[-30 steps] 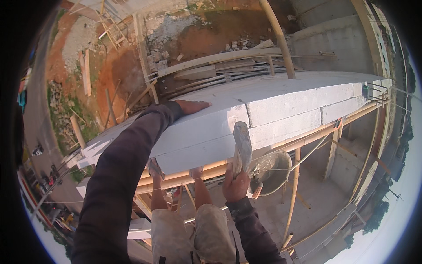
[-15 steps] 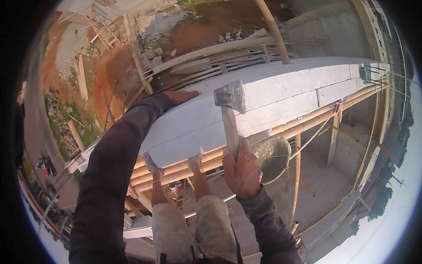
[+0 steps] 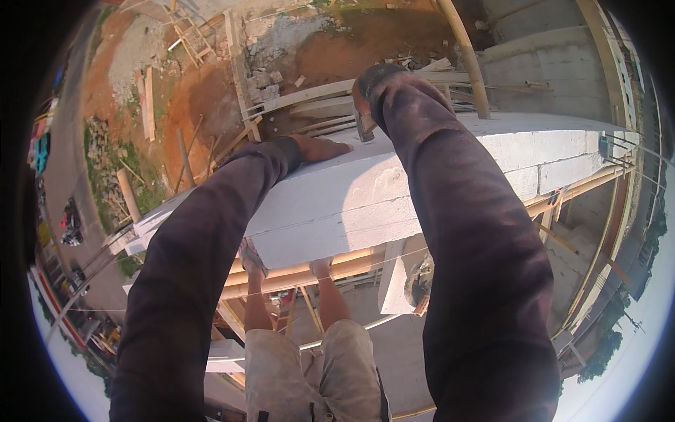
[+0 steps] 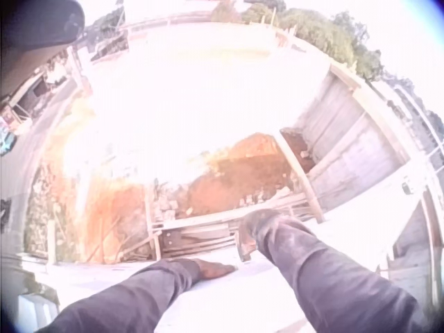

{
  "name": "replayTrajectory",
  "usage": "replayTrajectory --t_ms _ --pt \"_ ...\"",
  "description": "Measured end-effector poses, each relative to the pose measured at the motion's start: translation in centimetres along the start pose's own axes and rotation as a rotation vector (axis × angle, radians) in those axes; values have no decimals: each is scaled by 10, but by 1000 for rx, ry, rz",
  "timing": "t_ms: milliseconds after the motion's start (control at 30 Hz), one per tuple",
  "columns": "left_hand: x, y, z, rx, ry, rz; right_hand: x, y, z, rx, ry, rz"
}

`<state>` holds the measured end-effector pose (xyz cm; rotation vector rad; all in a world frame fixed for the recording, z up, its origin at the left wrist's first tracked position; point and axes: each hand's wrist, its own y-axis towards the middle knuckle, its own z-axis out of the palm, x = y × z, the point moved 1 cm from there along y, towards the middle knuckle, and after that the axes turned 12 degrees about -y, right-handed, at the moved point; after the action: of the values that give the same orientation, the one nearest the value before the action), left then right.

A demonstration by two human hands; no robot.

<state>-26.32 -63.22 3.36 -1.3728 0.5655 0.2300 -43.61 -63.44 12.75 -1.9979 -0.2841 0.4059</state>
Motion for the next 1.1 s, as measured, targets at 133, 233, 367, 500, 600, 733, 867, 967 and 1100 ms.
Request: replayTrajectory --t_ms 133,233,367,500,600,733,867,967,1100 --pt "-5 -9 0 -25 75 -6 -8 -52 0 -53 405 239" --pt "-12 -27 0 -38 109 -9 11 -121 14 -472 550 368" --pt "-6 -84 -1 71 -123 7 69 -203 56 -766 1167 444" --pt "35 -178 6 -72 12 212 163 -256 82 -822 1447 648" --pt "76 -239 17 -204 161 201 227 -269 87 -889 1599 748" --pt "107 -248 35 -333 -83 336 295 -260 75 -1062 1734 846" --pt "119 -232 27 -310 -32 346 322 -220 50 -1340 1440 925" --pt "121 -228 24 -307 -39 331 329 -204 45 -867 1553 886" --pt "112 -223 22 -284 22 351 340 -213 25 -1235 1475 1010"
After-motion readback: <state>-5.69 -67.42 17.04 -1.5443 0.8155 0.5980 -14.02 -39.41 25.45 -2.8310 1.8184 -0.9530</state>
